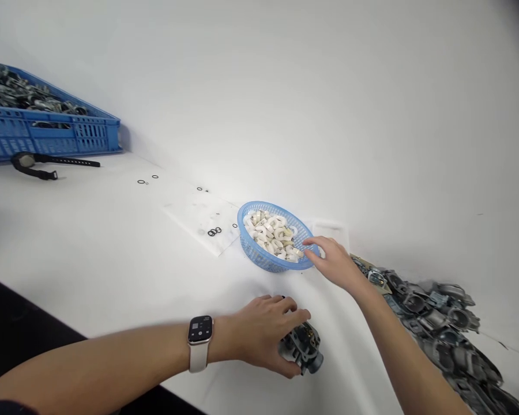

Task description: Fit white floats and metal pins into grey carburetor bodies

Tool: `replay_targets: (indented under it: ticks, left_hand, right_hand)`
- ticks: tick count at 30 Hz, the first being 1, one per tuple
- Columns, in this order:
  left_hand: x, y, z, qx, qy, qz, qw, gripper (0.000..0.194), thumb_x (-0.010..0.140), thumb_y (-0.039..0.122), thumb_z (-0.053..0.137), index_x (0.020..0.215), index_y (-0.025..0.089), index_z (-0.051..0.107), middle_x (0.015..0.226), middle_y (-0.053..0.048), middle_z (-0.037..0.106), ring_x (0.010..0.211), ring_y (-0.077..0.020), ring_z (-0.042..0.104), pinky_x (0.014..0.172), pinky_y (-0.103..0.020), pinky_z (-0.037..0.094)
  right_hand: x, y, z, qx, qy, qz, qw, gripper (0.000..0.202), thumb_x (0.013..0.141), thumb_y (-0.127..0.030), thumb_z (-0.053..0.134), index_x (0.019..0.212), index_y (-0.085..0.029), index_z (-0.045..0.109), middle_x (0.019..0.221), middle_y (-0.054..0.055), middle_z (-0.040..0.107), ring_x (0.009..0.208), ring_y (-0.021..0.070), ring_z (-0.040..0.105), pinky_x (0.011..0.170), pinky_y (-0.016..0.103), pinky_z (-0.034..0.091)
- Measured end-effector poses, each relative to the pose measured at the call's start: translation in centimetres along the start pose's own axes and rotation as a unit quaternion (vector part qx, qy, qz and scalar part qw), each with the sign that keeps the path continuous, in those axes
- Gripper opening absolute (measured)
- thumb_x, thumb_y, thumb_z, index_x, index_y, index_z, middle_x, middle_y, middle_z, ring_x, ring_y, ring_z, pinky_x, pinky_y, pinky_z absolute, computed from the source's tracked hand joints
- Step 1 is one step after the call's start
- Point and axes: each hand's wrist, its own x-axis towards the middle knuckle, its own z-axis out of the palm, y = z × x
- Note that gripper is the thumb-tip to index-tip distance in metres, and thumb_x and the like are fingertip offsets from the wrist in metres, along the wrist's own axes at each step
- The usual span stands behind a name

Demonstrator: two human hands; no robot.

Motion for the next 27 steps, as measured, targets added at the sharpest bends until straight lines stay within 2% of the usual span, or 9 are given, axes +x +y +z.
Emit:
replay_targets:
  ticks: [3,6,9,11,13,16,19,23,27]
  left_hand:
    - [0.1,-0.3,-0.1,-0.011,-0.001,0.006,1.0,0.083,0.075,0.062,0.079,0.143,0.027,0.046,0.129,-0.013,0.062,0.108,-0.0368,0.064,0.092,-0.046,0.05]
    - [0.2,-0.5,0.2,-0.012,-0.009,0.004,1.0,0.081,0.077,0.066,0.076,0.142,0.026,0.047,0.124,-0.013,0.065,0.103,-0.0362,0.065,0.089,-0.045,0.051]
    - [0.2,-0.5,0.6,-0.006,-0.011,0.002,1.0,0.081,0.078,0.07,0.074,0.141,0.026,0.048,0.122,-0.013,0.064,0.101,-0.036,0.065,0.086,-0.044,0.051]
    - [0.1,-0.5,0.7,-0.006,-0.014,-0.003,1.0,0.081,0.078,0.07,0.075,0.14,0.025,0.049,0.121,-0.014,0.063,0.1,-0.0355,0.064,0.085,-0.044,0.05]
    - [-0.1,-0.4,0.6,-0.011,-0.017,-0.01,1.0,0.081,0.078,0.07,0.075,0.139,0.024,0.049,0.12,-0.014,0.063,0.1,-0.0356,0.064,0.084,-0.044,0.05]
    - [-0.1,-0.1,0.2,-0.018,-0.02,-0.024,0.999,0.082,0.077,0.068,0.076,0.14,0.024,0.048,0.119,-0.013,0.063,0.103,-0.0368,0.063,0.086,-0.044,0.05]
    - [-0.1,0.4,-0.4,-0.012,-0.023,-0.038,0.999,0.085,0.075,0.066,0.078,0.142,0.024,0.048,0.116,-0.013,0.065,0.102,-0.0376,0.064,0.086,-0.045,0.05]
    - [-0.2,1.0,-0.9,-0.009,-0.005,-0.06,0.998,0.084,0.077,0.073,0.071,0.141,0.022,0.049,0.096,-0.01,0.069,0.088,-0.0363,0.067,0.084,-0.045,0.049]
    - [-0.3,0.8,-0.8,0.018,0.015,-0.064,0.998,0.085,0.078,0.075,0.068,0.14,0.02,0.05,0.089,-0.01,0.07,0.084,-0.0363,0.069,0.081,-0.045,0.048]
  right_hand:
    - [3.1,1.2,1.5,-0.017,-0.052,-0.028,0.998,0.024,0.105,-0.035,0.055,0.104,-0.016,0.07,0.104,0.005,0.072,0.096,0.0213,0.07,0.082,0.037,0.06]
    - [4.4,1.5,2.5,-0.021,-0.089,-0.05,0.995,0.036,0.109,-0.04,0.047,0.104,-0.012,0.069,0.096,0.002,0.069,0.083,0.016,0.07,0.074,0.03,0.059]
    - [4.7,1.0,2.2,-0.011,-0.092,-0.056,0.994,0.046,0.106,-0.043,0.048,0.08,-0.013,0.07,0.075,0.0,0.064,0.07,0.0151,0.069,0.065,0.026,0.055]
    - [4.2,0.4,1.0,-0.003,-0.083,-0.041,0.996,0.046,0.103,-0.043,0.052,0.07,-0.015,0.068,0.07,0.001,0.065,0.069,0.0179,0.069,0.063,0.028,0.053]
    - [2.8,-0.5,-0.9,0.012,-0.076,-0.021,0.997,0.033,0.101,-0.039,0.055,0.078,-0.019,0.069,0.082,0.004,0.072,0.078,0.0212,0.07,0.066,0.031,0.056]
    - [-1.6,-2.3,-4.1,0.05,-0.099,-0.02,0.994,0.022,0.104,-0.036,0.05,0.098,-0.025,0.068,0.105,0.001,0.075,0.095,0.0209,0.072,0.08,0.033,0.059]
    - [-7.2,-4.2,-6.2,0.09,-0.159,-0.011,0.983,0.014,0.099,-0.044,0.061,0.101,-0.03,0.065,0.103,-0.001,0.075,0.094,0.0215,0.073,0.076,0.032,0.061]
    - [-12.9,-6.1,-6.6,0.085,-0.167,0.043,0.981,0.016,0.098,-0.044,0.063,0.109,-0.032,0.058,0.094,0.0,0.073,0.081,0.0224,0.074,0.062,0.031,0.06]
    - [-14.6,-7.4,-5.5,0.105,-0.148,0.084,0.98,0.019,0.096,-0.038,0.066,0.107,-0.032,0.052,0.09,-0.002,0.071,0.082,0.0219,0.073,0.067,0.032,0.059]
